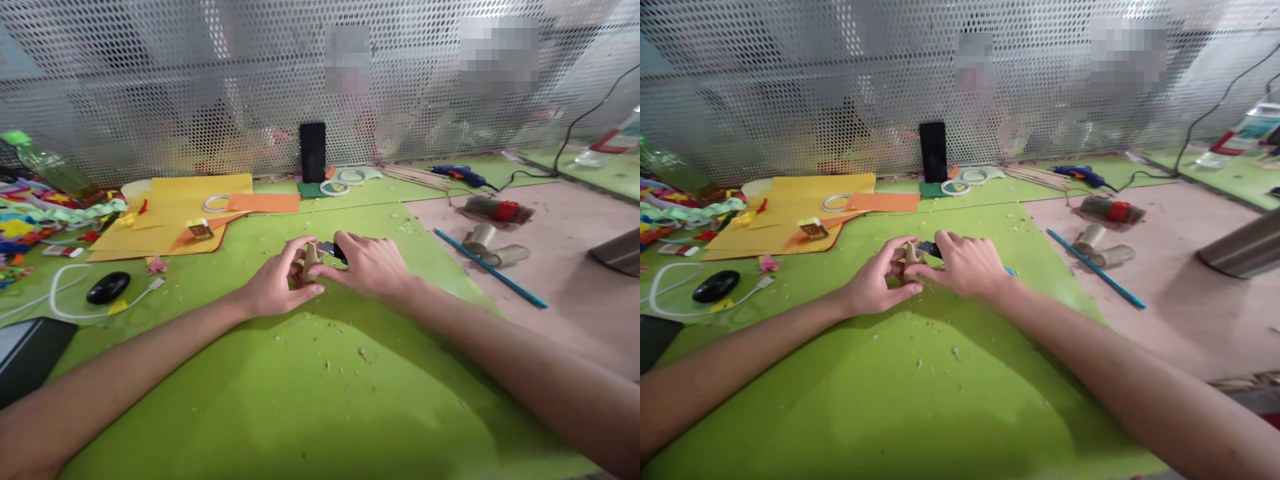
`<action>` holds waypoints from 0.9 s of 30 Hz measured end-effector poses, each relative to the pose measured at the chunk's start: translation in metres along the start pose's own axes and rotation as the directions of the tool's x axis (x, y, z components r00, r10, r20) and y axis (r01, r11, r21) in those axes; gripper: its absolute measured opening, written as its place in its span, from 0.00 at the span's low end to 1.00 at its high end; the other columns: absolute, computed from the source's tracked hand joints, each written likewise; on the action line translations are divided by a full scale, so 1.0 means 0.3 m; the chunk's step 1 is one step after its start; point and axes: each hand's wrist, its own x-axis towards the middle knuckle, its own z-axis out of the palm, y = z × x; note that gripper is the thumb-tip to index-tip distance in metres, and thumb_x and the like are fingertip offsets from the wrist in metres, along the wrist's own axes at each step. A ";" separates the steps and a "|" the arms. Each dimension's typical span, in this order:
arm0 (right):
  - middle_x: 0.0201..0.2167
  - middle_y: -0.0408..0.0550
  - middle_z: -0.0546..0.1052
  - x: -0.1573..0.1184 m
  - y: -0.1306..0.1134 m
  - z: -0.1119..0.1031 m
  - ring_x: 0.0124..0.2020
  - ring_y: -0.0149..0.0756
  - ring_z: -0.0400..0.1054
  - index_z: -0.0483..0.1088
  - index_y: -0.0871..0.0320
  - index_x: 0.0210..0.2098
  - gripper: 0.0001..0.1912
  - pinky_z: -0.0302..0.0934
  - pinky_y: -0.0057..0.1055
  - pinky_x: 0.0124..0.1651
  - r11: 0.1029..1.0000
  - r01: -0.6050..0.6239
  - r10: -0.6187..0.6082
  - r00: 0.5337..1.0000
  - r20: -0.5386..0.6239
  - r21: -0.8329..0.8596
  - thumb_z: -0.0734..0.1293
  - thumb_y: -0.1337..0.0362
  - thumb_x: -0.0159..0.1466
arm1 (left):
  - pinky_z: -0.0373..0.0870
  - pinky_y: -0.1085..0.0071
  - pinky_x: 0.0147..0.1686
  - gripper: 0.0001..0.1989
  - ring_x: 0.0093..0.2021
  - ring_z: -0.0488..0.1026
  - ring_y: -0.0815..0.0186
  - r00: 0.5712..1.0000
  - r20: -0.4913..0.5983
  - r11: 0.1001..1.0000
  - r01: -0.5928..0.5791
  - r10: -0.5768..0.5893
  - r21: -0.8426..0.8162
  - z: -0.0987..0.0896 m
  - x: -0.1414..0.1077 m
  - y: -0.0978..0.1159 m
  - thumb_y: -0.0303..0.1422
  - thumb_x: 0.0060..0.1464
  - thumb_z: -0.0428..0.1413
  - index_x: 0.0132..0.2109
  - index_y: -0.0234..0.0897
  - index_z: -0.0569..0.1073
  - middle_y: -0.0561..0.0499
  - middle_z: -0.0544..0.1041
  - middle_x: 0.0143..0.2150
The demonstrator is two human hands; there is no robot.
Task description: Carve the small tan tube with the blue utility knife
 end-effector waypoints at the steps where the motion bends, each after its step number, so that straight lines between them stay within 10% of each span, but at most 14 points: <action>1: 0.28 0.49 0.75 0.000 0.000 0.000 0.23 0.33 0.63 0.64 0.58 0.39 0.38 0.35 0.30 0.25 1.000 0.002 -0.002 1.000 -0.001 -0.004 0.44 0.31 0.60 | 0.77 0.67 0.38 0.39 0.39 0.77 0.64 1.000 0.008 1.000 -0.009 0.009 -0.009 0.000 -0.002 0.001 0.35 0.51 0.61 0.65 0.44 0.50 0.42 0.72 0.51; 27: 0.32 0.49 0.75 -0.011 -0.026 -0.010 0.25 0.35 0.66 0.66 0.58 0.41 0.39 0.35 0.30 0.24 0.997 0.058 -0.056 0.998 0.031 -0.043 0.46 0.31 0.60 | 0.70 0.60 0.50 0.47 0.47 0.73 0.59 0.997 0.051 0.957 -0.063 0.050 0.284 -0.014 -0.003 0.006 0.44 0.49 0.62 0.68 0.42 0.46 0.44 0.74 0.49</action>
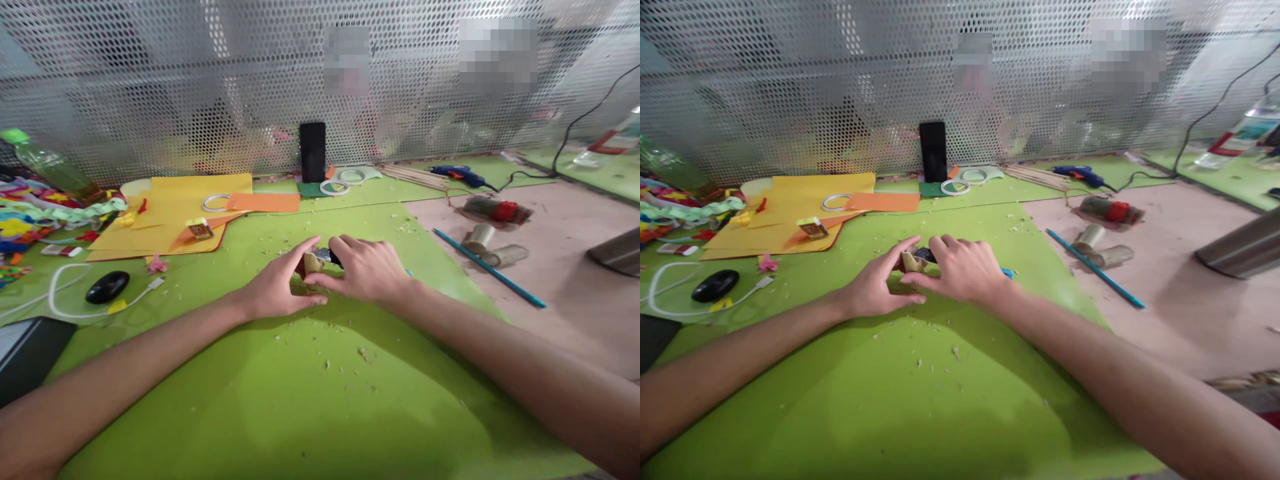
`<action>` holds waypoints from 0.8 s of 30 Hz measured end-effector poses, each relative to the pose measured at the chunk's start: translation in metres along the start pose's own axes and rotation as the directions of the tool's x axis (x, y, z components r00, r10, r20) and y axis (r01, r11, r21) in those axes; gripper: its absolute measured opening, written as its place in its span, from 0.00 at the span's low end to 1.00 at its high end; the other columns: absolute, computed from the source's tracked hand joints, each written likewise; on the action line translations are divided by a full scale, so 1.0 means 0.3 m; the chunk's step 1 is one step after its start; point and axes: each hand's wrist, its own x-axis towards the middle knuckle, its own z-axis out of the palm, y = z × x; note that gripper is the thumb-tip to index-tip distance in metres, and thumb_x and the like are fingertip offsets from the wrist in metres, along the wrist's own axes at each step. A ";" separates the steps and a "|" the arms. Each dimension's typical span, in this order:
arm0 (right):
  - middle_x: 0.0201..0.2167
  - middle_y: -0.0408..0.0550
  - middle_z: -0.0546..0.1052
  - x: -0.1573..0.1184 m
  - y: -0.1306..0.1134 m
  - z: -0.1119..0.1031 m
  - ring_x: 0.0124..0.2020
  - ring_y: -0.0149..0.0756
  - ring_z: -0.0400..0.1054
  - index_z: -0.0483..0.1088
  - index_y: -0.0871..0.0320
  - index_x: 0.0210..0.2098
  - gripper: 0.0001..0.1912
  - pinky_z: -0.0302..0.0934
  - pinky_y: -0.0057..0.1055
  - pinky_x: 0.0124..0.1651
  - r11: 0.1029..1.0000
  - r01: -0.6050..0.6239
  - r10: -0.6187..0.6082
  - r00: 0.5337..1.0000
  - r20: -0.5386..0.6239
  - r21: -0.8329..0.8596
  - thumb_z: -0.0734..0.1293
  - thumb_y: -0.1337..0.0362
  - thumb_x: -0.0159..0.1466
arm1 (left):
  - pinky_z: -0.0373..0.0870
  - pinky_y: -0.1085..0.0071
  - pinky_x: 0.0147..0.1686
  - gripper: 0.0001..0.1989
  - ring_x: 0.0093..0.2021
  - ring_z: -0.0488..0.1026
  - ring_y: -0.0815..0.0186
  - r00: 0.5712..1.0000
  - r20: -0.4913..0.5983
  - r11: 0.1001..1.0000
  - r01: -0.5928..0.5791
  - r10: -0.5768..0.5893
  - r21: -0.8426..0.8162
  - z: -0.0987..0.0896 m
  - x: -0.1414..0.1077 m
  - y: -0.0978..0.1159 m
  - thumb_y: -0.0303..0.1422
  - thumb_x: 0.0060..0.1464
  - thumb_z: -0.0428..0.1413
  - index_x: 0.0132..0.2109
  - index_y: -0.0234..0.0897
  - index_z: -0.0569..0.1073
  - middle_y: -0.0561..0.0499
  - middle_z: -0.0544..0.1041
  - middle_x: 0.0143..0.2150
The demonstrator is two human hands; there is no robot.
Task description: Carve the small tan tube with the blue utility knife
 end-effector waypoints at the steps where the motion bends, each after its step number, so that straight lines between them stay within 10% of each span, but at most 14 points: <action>1: 0.32 0.49 0.76 0.000 -0.001 0.000 0.25 0.35 0.67 0.66 0.58 0.41 0.39 0.35 0.30 0.24 1.000 -0.003 0.003 1.000 0.002 -0.005 0.45 0.31 0.60 | 0.70 0.60 0.51 0.46 0.47 0.73 0.59 1.000 0.006 1.000 -0.008 0.009 -0.008 0.000 -0.001 0.000 0.43 0.50 0.61 0.68 0.42 0.45 0.44 0.74 0.49; 24: 0.31 0.51 0.78 -0.006 -0.022 0.005 0.24 0.37 0.68 0.66 0.59 0.43 0.39 0.37 0.31 0.25 0.999 0.027 -0.025 0.996 0.080 -0.023 0.40 0.36 0.63 | 0.70 0.61 0.49 0.35 0.48 0.72 0.59 0.997 -0.074 0.993 0.041 -0.033 0.111 0.015 0.005 -0.006 0.41 0.53 0.59 0.64 0.40 0.54 0.43 0.72 0.52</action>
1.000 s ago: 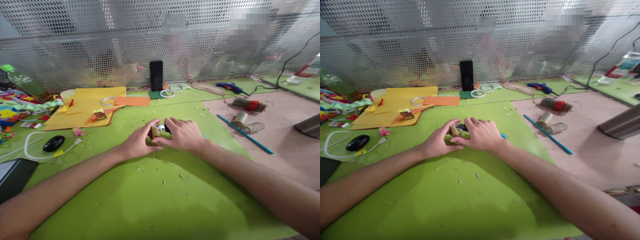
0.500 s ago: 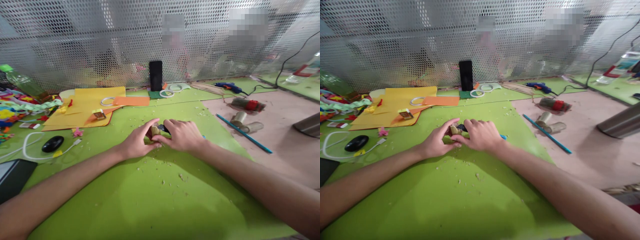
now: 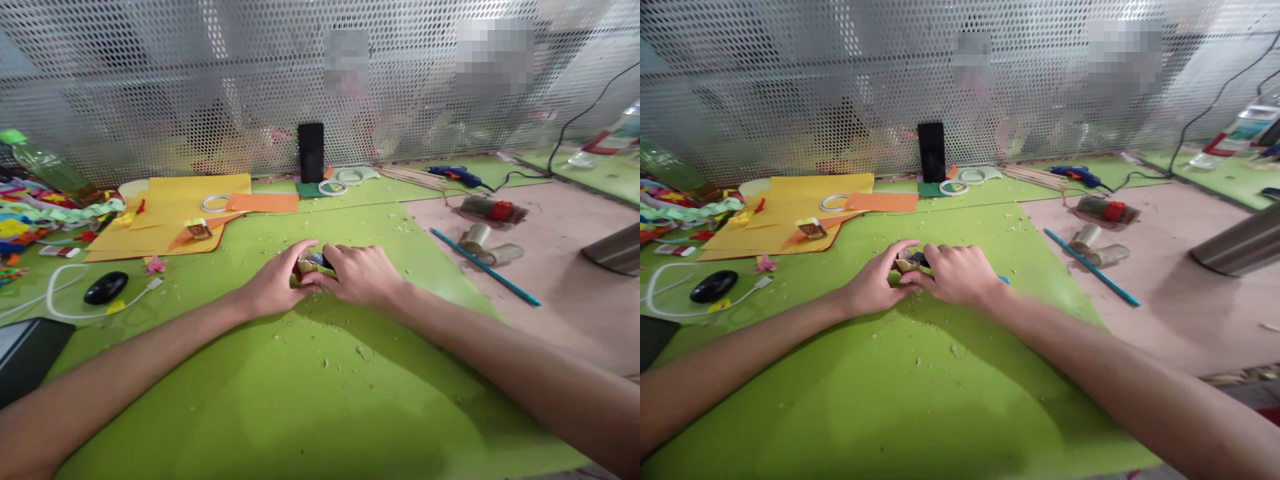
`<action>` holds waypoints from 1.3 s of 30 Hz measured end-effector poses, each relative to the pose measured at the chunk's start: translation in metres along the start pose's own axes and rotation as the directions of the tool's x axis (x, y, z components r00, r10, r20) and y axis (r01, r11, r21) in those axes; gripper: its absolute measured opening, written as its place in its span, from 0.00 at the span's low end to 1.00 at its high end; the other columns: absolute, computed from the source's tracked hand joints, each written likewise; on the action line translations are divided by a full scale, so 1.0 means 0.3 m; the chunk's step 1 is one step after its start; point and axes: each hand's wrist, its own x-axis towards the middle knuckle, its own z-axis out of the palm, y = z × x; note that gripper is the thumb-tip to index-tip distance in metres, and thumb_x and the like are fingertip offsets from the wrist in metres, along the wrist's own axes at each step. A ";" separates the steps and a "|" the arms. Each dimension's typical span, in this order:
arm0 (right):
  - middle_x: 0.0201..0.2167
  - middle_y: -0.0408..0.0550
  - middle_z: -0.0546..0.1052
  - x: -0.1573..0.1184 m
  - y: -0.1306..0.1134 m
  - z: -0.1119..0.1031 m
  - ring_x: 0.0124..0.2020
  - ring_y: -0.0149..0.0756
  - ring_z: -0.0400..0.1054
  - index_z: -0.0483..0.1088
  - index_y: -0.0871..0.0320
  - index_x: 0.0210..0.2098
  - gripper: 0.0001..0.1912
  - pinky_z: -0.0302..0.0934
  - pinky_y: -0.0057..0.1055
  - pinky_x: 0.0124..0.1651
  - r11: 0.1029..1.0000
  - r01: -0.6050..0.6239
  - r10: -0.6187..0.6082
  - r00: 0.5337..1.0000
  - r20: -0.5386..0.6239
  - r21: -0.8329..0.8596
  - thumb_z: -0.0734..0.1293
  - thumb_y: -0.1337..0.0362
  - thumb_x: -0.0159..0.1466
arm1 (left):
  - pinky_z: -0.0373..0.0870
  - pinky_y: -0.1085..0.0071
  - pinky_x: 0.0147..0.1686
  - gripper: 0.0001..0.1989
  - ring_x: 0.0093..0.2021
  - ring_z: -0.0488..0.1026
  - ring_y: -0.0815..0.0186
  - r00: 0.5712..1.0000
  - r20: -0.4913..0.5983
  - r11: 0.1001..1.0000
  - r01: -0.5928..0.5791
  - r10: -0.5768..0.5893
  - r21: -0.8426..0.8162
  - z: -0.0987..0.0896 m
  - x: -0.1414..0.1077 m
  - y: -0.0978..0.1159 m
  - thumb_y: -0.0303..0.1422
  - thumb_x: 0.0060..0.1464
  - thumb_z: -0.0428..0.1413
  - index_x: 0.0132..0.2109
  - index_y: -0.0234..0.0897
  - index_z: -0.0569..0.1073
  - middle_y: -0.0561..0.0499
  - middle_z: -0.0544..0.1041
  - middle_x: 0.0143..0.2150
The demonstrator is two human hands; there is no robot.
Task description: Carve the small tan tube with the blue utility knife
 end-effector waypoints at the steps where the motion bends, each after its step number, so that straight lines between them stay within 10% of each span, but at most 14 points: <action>1: 0.30 0.51 0.77 0.000 -0.001 0.000 0.24 0.37 0.68 0.66 0.59 0.43 0.39 0.37 0.31 0.25 1.000 -0.004 0.004 1.000 -0.004 -0.003 0.40 0.36 0.64 | 0.70 0.61 0.50 0.35 0.48 0.72 0.59 1.000 -0.006 1.000 0.001 -0.001 0.007 0.001 0.000 -0.001 0.40 0.53 0.59 0.64 0.40 0.55 0.42 0.71 0.52; 25: 0.34 0.53 0.76 0.001 0.002 -0.003 0.27 0.39 0.69 0.64 0.59 0.43 0.42 0.35 0.31 0.25 0.999 -0.040 0.040 0.999 -0.015 -0.008 0.41 0.31 0.59 | 0.70 0.62 0.44 0.44 0.35 0.72 0.64 0.996 0.085 0.989 0.037 -0.025 -0.146 -0.015 0.006 0.018 0.38 0.52 0.59 0.69 0.40 0.44 0.53 0.73 0.34; 39: 0.32 0.51 0.76 0.002 0.007 0.006 0.25 0.36 0.68 0.64 0.60 0.45 0.42 0.35 0.30 0.23 1.000 -0.020 0.019 0.997 -0.070 -0.015 0.42 0.31 0.60 | 0.68 0.60 0.51 0.43 0.50 0.72 0.57 0.998 0.067 0.998 0.006 -0.002 -0.055 -0.019 -0.001 0.015 0.42 0.51 0.60 0.68 0.40 0.48 0.45 0.74 0.48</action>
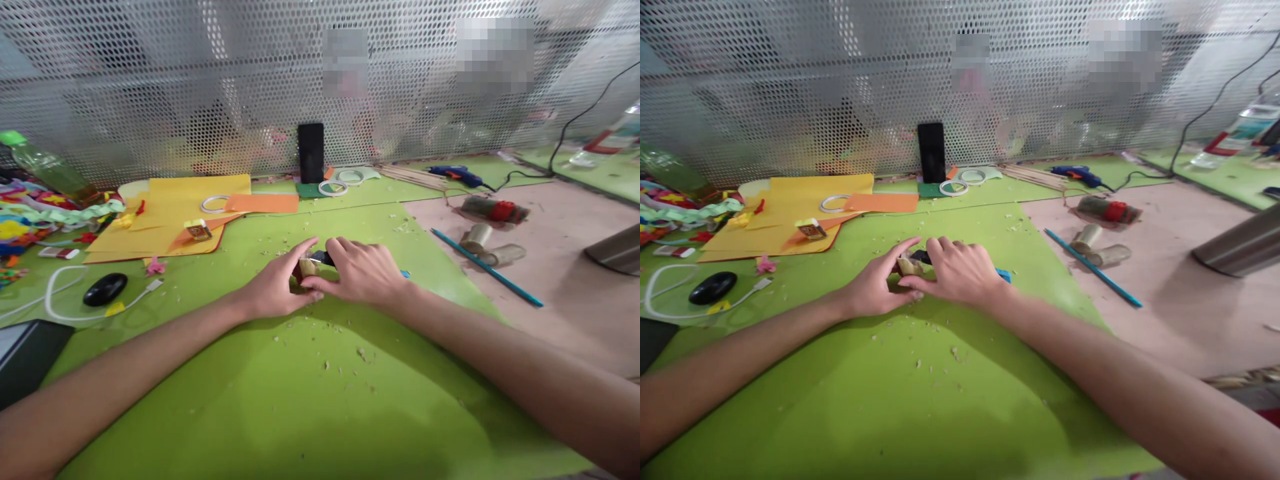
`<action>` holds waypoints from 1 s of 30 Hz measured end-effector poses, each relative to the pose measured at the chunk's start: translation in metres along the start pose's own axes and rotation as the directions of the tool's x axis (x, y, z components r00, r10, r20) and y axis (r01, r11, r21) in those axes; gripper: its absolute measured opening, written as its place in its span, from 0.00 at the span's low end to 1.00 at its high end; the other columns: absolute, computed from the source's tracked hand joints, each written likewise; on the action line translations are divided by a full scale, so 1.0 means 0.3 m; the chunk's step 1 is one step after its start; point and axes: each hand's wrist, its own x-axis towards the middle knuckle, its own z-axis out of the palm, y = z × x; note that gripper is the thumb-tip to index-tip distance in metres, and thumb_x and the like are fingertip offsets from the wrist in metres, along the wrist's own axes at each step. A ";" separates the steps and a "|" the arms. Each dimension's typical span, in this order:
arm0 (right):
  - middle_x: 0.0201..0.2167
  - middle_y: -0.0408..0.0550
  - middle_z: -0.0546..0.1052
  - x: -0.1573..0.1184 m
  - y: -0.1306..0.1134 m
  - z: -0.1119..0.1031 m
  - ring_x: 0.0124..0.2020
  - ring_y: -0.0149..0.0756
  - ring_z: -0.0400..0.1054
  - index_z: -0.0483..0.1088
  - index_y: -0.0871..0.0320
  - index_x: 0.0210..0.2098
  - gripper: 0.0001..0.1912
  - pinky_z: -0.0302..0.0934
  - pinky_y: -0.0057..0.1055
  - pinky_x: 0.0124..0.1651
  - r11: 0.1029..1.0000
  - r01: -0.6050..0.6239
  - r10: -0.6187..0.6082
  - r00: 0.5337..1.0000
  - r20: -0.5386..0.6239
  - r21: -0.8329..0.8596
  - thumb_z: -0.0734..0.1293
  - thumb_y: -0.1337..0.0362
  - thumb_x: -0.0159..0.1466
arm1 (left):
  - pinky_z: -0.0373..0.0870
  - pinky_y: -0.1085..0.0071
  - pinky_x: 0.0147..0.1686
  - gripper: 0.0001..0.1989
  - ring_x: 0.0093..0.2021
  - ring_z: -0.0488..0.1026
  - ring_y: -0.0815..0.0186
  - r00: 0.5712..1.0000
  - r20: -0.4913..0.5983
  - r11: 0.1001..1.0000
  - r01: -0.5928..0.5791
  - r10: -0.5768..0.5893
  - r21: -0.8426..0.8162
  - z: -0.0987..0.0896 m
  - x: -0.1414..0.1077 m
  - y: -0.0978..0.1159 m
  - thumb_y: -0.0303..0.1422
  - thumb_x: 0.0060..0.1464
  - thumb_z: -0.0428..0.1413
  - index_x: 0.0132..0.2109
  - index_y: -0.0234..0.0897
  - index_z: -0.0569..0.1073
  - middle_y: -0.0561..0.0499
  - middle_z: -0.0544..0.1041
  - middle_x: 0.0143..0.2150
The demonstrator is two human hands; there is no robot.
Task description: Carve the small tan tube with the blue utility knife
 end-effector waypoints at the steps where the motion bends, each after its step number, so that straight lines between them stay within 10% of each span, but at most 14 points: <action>1: 0.32 0.51 0.76 0.000 0.000 0.001 0.26 0.36 0.68 0.64 0.60 0.45 0.42 0.35 0.30 0.24 1.000 0.000 0.000 1.000 -0.002 -0.006 0.42 0.32 0.60 | 0.69 0.61 0.50 0.43 0.48 0.72 0.58 1.000 0.001 1.000 0.002 -0.002 -0.002 0.000 0.000 0.001 0.43 0.51 0.60 0.68 0.41 0.48 0.45 0.75 0.47; 19: 0.35 0.52 0.76 -0.002 -0.006 0.013 0.28 0.37 0.68 0.65 0.59 0.47 0.43 0.35 0.31 0.25 1.000 0.006 -0.006 1.000 -0.001 -0.022 0.41 0.32 0.60 | 0.68 0.59 0.52 0.38 0.52 0.70 0.57 0.997 -0.007 0.996 -0.078 0.078 0.034 0.004 -0.003 -0.007 0.39 0.54 0.58 0.66 0.38 0.51 0.41 0.71 0.54; 30: 0.34 0.52 0.75 0.001 -0.004 0.016 0.27 0.35 0.66 0.65 0.59 0.46 0.41 0.36 0.30 0.26 1.000 0.018 -0.019 0.999 -0.039 -0.020 0.41 0.33 0.62 | 0.70 0.65 0.42 0.38 0.38 0.71 0.65 0.992 0.040 0.992 -0.118 0.119 -0.042 -0.002 0.002 0.000 0.38 0.55 0.57 0.67 0.37 0.49 0.49 0.73 0.39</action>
